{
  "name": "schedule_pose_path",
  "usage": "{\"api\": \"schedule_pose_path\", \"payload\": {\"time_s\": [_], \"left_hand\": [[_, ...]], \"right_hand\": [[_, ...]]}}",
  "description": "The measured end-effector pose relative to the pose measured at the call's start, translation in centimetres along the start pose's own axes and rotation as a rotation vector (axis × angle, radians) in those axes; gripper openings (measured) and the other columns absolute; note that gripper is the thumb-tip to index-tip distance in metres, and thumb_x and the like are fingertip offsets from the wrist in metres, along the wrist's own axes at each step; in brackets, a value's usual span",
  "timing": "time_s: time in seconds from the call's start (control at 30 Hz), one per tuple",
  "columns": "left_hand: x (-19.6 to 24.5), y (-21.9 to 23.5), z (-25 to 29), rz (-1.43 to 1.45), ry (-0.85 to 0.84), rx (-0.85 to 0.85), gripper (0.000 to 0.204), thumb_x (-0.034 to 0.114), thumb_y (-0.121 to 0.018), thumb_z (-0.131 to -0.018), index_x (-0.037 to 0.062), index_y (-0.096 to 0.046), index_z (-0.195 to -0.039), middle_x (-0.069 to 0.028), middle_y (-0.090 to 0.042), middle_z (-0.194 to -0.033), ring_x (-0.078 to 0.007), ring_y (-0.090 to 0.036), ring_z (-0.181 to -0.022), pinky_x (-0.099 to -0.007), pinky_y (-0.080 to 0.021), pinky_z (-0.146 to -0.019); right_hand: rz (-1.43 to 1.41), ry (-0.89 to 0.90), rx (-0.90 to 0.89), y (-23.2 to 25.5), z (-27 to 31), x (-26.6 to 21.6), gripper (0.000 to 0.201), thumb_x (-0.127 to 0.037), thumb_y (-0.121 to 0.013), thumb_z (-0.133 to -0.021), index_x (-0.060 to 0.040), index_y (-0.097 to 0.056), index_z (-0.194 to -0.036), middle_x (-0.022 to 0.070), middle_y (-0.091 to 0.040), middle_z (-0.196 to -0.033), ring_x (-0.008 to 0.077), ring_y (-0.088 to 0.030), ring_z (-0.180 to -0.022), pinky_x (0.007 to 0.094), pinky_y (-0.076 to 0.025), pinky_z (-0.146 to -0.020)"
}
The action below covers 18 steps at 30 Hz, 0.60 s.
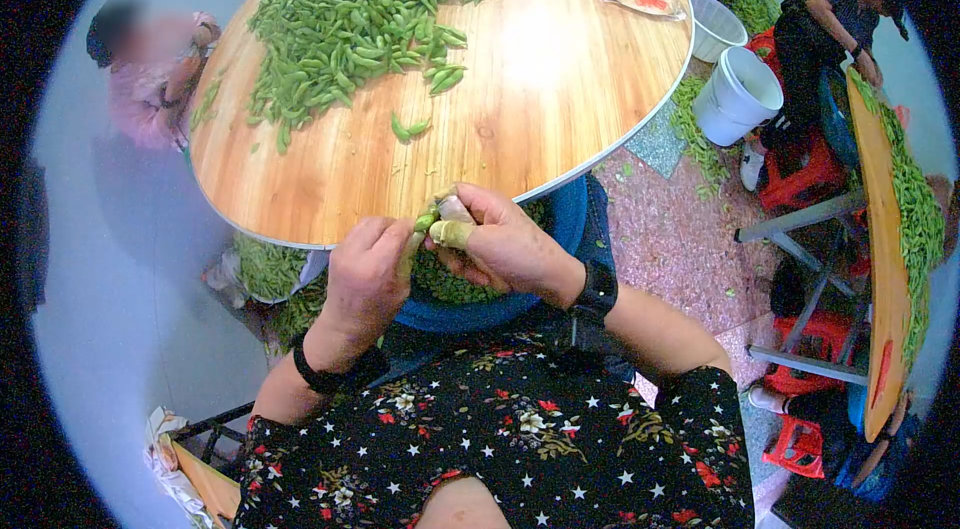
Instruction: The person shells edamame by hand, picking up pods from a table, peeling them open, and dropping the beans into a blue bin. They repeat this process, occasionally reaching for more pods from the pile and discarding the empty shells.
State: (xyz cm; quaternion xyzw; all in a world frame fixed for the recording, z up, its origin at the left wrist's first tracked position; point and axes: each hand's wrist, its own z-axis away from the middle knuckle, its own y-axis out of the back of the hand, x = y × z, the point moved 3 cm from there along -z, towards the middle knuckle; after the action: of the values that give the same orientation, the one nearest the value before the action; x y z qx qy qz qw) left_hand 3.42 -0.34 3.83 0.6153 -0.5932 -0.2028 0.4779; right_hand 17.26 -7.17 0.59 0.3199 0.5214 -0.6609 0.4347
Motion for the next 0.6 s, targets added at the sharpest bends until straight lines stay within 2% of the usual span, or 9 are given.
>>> {"api": "schedule_pose_path", "payload": {"time_s": [0.1, 0.27, 0.4, 0.47, 0.53, 0.6], "left_hand": [[0.4, -0.2, -0.1, -0.093, -0.015, 0.062, 0.023, -0.001, -0.059, -0.071, -0.0009, -0.059, -0.093, -0.0104, -0.051, -0.073, -0.0267, -0.055, -0.068, -0.0357, -0.048, -0.058], [0.8, -0.6, -0.2, -0.293, -0.045, 0.006, 0.024, 0.005, -0.056, -0.073, -0.0034, -0.059, -0.095, -0.0099, -0.051, -0.074, -0.0234, -0.054, -0.067, -0.0321, -0.046, -0.056], [1.0, -0.4, -0.5, -0.300, -0.078, 0.029, 0.026, 0.006, -0.055, -0.073, -0.0045, -0.058, -0.097, -0.0099, -0.051, -0.074, -0.0229, -0.054, -0.068, -0.0313, -0.046, -0.057], [1.3, -0.6, -0.3, -0.339, -0.069, -0.023, 0.028, 0.006, -0.055, -0.073, -0.0050, -0.058, -0.098, -0.0098, -0.051, -0.074, -0.0230, -0.054, -0.068, -0.0321, -0.047, -0.057], [1.5, -0.5, -0.4, -0.312, -0.051, -0.025, 0.028, 0.006, -0.055, -0.073, -0.0051, -0.058, -0.098, -0.0100, -0.051, -0.075, -0.0232, -0.054, -0.069, -0.0325, -0.047, -0.057], [1.4, -0.5, -0.5, -0.287, -0.033, -0.029, 0.028, 0.005, -0.054, -0.073, -0.0052, -0.058, -0.099, -0.0101, -0.051, -0.075, -0.0234, -0.054, -0.069, -0.0329, -0.047, -0.056]], "right_hand": [[-0.037, 0.025, 0.066, -0.1, -0.1, -0.2, 0.012, -0.017, -0.055, -0.092, -0.0074, -0.050, -0.086, 0.0004, -0.049, -0.061, 0.0072, -0.041, -0.041, 0.0221, -0.030, -0.035], [-0.066, 0.088, 0.096, -0.1, -0.5, 0.0, 0.015, -0.015, -0.057, -0.090, -0.0090, -0.046, -0.082, 0.0005, -0.047, -0.061, 0.0079, -0.041, -0.041, 0.0225, -0.031, -0.036], [-0.013, 0.087, 0.148, -0.1, -0.6, -0.2, 0.013, -0.012, -0.055, -0.088, -0.0094, -0.044, -0.082, 0.0000, -0.046, -0.062, 0.0079, -0.042, -0.044, 0.0229, -0.033, -0.038], [-0.016, 0.084, 0.149, 0.0, -0.8, -0.1, 0.012, -0.010, -0.055, -0.088, -0.0091, -0.044, -0.083, -0.0003, -0.046, -0.063, 0.0076, -0.043, -0.046, 0.0229, -0.034, -0.039], [-0.023, 0.161, 0.153, 0.2, -1.1, 0.3, 0.006, -0.007, -0.053, -0.085, -0.0083, -0.047, -0.086, -0.0013, -0.047, -0.064, 0.0067, -0.044, -0.049, 0.0225, -0.036, -0.042], [-0.014, 0.162, 0.165, 0.1, -1.2, 0.2, 0.006, -0.006, -0.051, -0.084, -0.0079, -0.048, -0.088, -0.0017, -0.047, -0.065, 0.0063, -0.044, -0.049, 0.0224, -0.036, -0.042]]}}
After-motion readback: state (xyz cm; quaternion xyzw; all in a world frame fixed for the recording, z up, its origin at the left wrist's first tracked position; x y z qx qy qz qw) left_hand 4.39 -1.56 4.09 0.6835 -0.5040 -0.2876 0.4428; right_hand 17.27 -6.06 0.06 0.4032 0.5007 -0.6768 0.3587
